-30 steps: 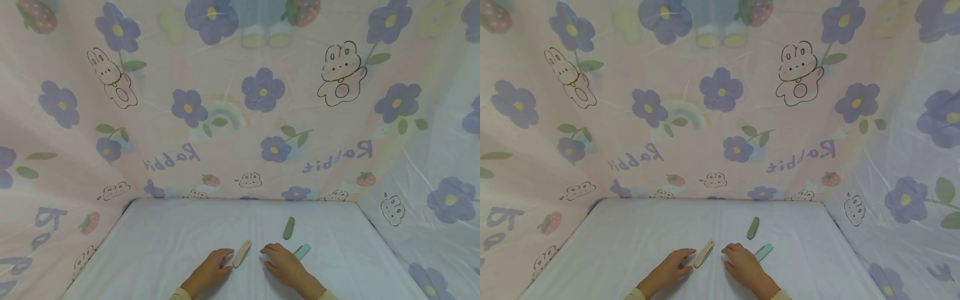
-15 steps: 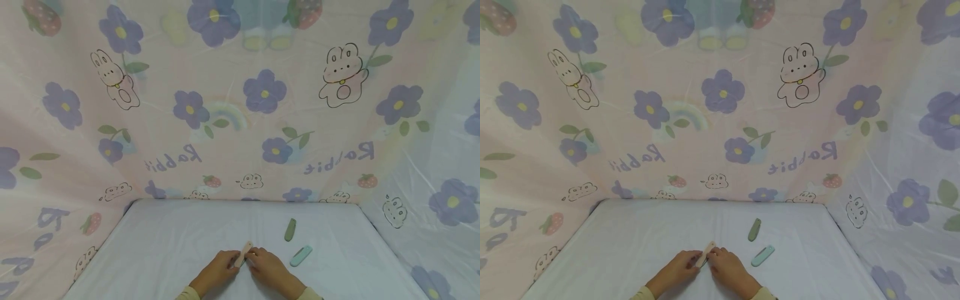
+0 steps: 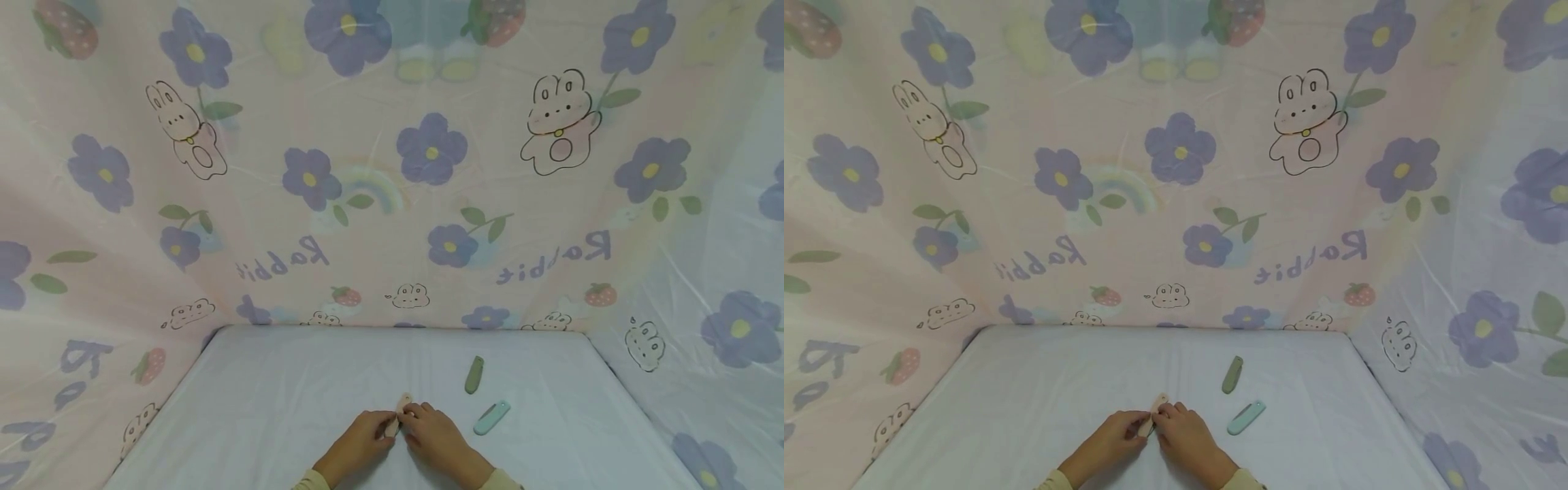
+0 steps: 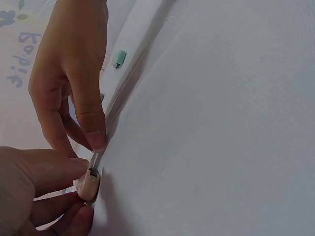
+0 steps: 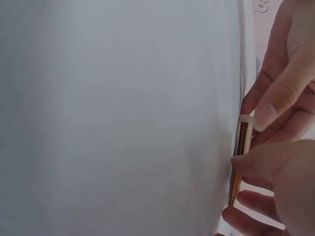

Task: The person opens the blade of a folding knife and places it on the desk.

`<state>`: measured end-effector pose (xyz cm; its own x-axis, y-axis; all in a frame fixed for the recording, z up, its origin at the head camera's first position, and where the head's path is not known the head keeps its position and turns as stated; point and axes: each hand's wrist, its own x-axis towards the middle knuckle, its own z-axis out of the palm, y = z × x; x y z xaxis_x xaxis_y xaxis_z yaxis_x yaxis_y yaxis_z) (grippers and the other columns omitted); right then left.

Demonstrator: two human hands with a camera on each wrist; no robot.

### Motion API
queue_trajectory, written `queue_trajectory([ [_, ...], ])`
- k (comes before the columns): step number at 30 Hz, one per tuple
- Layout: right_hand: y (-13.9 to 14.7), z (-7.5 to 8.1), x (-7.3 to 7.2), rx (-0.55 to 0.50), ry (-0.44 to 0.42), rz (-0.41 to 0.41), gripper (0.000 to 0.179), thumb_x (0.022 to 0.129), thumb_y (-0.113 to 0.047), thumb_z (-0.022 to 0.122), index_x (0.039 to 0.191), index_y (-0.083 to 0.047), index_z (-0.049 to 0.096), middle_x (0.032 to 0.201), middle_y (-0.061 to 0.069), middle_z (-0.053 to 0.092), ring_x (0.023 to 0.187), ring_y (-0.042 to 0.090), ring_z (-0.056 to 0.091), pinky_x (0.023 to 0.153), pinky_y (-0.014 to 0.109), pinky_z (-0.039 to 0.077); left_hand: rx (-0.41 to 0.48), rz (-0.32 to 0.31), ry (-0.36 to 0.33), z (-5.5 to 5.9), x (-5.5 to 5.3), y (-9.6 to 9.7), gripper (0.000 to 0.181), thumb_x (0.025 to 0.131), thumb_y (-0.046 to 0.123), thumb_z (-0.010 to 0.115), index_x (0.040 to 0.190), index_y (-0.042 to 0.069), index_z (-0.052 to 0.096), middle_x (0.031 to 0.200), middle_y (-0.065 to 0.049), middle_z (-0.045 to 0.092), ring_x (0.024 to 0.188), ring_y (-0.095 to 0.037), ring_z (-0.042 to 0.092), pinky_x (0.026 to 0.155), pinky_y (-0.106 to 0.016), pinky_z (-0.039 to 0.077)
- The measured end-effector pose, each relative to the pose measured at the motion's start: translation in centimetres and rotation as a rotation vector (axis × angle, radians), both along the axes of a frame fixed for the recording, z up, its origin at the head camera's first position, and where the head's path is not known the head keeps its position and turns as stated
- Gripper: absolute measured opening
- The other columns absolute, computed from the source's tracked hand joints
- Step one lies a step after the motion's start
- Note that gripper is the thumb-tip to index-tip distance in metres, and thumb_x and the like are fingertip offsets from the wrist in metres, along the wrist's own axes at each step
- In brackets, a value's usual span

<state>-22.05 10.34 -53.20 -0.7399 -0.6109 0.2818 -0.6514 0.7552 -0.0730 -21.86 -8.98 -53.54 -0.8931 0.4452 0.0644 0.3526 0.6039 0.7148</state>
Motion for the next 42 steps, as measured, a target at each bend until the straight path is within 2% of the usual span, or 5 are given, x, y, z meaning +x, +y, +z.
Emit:
queue_trajectory([
  [5,-0.1,-0.5,-0.1,-0.006,0.054,-0.004,0.035,0.082,-0.026,0.07,0.115,-0.014,0.065,0.11,-0.001,0.059,0.089,0.014,0.055,0.06,0.025,0.049,0.06,0.019,-0.015,-0.2,0.0,0.1,0.033,0.09,0.021,0.061,0.118,0.004,0.061,0.102,-0.001,0.065,0.09,-0.013,0.059,0.073,-0.03,0.051],
  [10,-0.1,-0.6,-0.2,-0.019,0.093,-0.002,0.036,0.082,-0.029,0.071,0.113,-0.014,0.066,0.108,-0.001,0.06,0.087,0.014,0.056,0.06,0.025,0.049,0.159,0.071,-0.109,-0.4,-0.2,0.3,0.025,0.094,0.016,0.055,0.115,0.007,0.064,0.112,-0.003,0.064,0.108,-0.024,0.057,0.09,-0.046,0.046],
  [19,-0.1,-0.6,0.0,-0.051,-0.064,-0.039,0.04,0.083,-0.024,0.07,0.121,-0.012,0.062,0.117,0.002,0.059,0.098,0.016,0.056,0.072,0.032,0.051,0.438,0.15,-0.322,-0.3,-0.1,0.9,0.024,0.092,0.004,0.052,0.113,-0.002,0.062,0.108,-0.011,0.064,0.089,-0.02,0.059,0.069,-0.032,0.053],
  [31,0.7,-1.4,0.1,-0.174,-0.045,0.081,0.041,0.087,-0.021,0.066,0.124,-0.003,0.057,0.122,0.009,0.056,0.11,0.022,0.054,0.089,0.037,0.049,0.629,0.19,-0.39,-0.5,0.5,1.1,0.027,0.089,0.001,0.056,0.114,-0.01,0.058,0.11,-0.019,0.063,0.092,-0.018,0.061,0.072,-0.024,0.052],
  [42,1.2,-1.3,0.2,-0.381,0.001,0.139,0.034,0.092,-0.028,0.059,0.118,-0.007,0.061,0.116,0.002,0.059,0.109,0.019,0.053,0.089,0.036,0.048,0.687,0.146,-0.286,-0.3,1.0,0.9,0.028,0.086,0.003,0.063,0.113,-0.006,0.061,0.108,-0.018,0.064,0.092,-0.022,0.064,0.074,-0.021,0.051],
])
